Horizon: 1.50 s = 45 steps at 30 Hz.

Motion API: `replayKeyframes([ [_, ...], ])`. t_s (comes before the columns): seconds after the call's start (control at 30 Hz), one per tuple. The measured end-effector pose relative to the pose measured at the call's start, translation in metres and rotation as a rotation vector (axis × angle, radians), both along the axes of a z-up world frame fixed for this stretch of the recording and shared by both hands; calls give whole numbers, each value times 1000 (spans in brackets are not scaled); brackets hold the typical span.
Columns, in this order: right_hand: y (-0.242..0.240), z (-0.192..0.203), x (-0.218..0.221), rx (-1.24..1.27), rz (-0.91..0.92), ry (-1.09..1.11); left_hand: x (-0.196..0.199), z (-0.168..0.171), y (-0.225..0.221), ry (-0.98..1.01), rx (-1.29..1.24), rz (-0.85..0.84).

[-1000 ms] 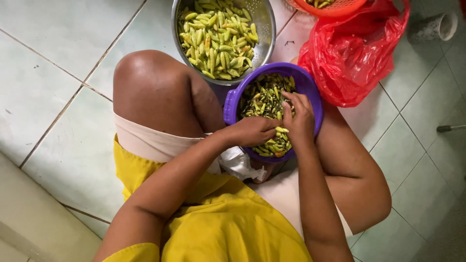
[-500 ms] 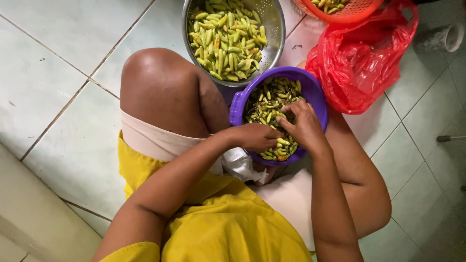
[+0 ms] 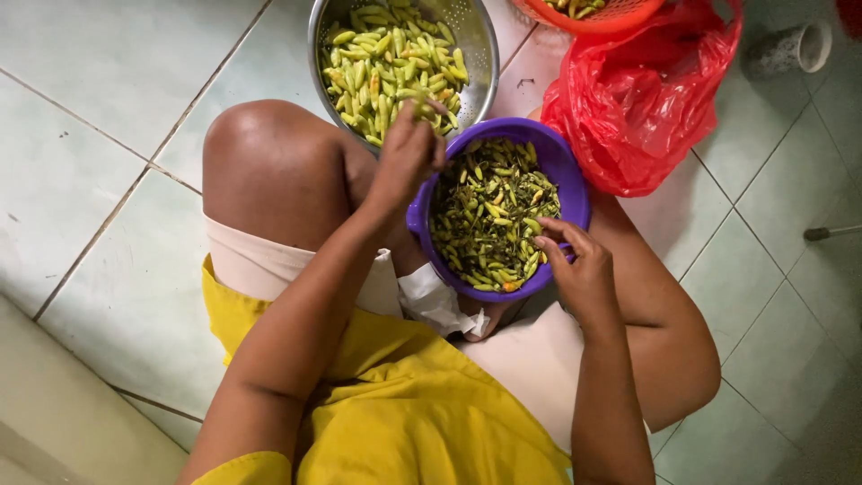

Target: Removing stems from green chili peppers and sorting them into a separate bowl while sitting on the floor.

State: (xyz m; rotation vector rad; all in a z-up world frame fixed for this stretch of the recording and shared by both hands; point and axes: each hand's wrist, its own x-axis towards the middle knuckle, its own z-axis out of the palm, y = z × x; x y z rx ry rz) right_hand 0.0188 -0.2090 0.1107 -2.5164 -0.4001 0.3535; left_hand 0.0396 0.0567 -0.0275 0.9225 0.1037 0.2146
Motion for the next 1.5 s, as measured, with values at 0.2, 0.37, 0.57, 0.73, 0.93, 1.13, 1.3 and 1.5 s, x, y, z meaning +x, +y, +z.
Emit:
replayKeyframes([
  [0.2, 30, 14, -7, 125, -100, 37, -6, 28, 18, 92, -133, 76],
  [0.37, 28, 0, -4, 157, -150, -23, -5, 30, 4, 130, -31, -173],
  [0.57, 50, -12, 5, 251, -164, -66, -22, 55, -22, -29, 86, -526],
  [0.73, 65, -18, 6, 314, -102, -141, -21, 45, -28, -54, 50, -454],
  [0.93, 71, -12, 4, 354, 130, -499, -27, 68, -22, -66, -106, -440],
  [1.13, 54, -20, 8, 408, 182, -529, -21, 63, -17, -91, -178, -472],
  [1.3, 36, -19, 5, 14, 187, -442, -12, 53, -8, -45, -187, -309],
  [1.5, 57, -39, -5, -257, 247, -147, -16, 50, -18, -66, -186, -256],
])
